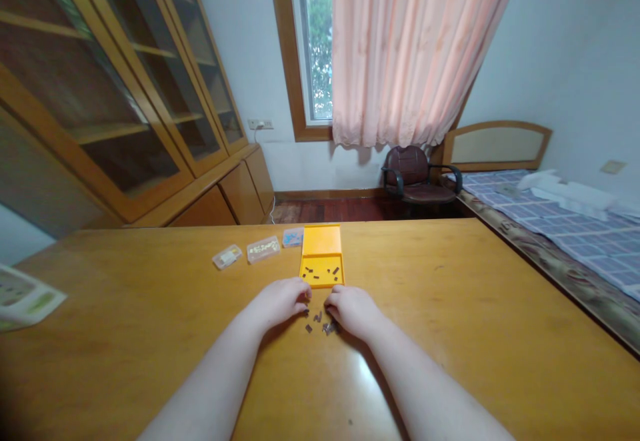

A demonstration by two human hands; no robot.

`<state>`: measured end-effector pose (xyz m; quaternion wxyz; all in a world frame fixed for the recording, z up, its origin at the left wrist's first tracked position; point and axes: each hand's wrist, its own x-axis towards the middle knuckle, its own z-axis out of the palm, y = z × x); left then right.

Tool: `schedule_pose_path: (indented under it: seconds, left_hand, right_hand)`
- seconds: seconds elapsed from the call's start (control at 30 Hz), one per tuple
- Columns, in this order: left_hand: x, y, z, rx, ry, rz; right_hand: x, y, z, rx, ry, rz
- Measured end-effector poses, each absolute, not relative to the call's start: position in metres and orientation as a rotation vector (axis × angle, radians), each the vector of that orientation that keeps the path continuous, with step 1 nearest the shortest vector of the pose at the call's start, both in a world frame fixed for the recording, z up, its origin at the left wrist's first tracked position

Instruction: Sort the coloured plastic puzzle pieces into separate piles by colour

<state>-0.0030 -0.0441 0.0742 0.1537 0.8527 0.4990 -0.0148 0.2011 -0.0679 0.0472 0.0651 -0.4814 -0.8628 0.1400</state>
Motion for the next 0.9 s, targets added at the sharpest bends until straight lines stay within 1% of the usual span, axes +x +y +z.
schedule_pose_path:
  seconds: [0.3, 0.9]
  left_hand:
    - [0.006, -0.043, 0.072, 2.376, 1.509, -0.133]
    - [0.010, -0.047, 0.072, 2.376, 1.555, -0.180]
  right_hand:
    - [0.199, -0.068, 0.051, -1.561, -2.569, 0.375]
    - [0.197, -0.065, 0.041, -1.568, -2.548, 0.307]
